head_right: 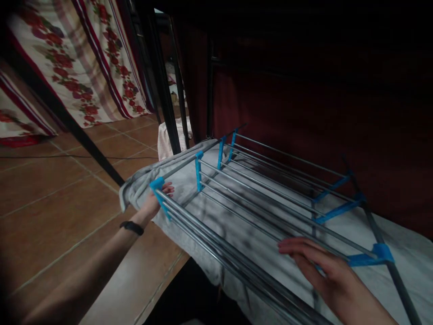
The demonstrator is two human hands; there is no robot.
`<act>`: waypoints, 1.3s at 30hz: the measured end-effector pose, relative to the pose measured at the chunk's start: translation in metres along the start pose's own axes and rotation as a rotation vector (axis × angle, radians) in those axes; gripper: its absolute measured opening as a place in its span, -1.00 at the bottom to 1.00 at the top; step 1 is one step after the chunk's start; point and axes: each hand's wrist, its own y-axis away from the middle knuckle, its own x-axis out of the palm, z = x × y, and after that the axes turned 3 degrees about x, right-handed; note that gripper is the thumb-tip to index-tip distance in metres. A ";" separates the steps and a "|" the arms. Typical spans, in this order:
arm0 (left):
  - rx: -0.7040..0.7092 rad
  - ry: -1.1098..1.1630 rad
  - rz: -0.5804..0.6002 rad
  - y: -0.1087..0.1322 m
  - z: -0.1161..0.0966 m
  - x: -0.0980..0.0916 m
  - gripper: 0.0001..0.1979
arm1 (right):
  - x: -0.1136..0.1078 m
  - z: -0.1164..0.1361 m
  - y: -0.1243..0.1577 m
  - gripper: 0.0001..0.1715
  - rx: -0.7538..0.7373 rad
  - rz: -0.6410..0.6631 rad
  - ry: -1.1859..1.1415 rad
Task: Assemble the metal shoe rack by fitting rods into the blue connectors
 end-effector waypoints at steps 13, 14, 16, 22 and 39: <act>0.108 -0.463 0.732 -0.061 0.038 0.054 -0.71 | 0.262 0.104 -0.048 -0.37 -0.447 0.913 0.405; 0.133 -0.493 0.762 -0.065 0.040 0.054 -0.71 | 0.276 0.109 -0.050 -0.38 -0.450 0.888 0.451; 0.151 -0.540 0.793 -0.072 0.042 0.055 -0.72 | 0.299 0.120 -0.053 -0.39 -0.456 0.840 0.531; 0.268 -0.826 0.811 -0.077 0.045 0.063 -0.82 | 0.347 0.136 -0.058 -0.56 -0.391 0.785 0.678; 0.207 -0.796 0.848 -0.080 0.047 0.064 -0.86 | 0.356 0.129 -0.072 -0.56 -0.448 0.763 0.527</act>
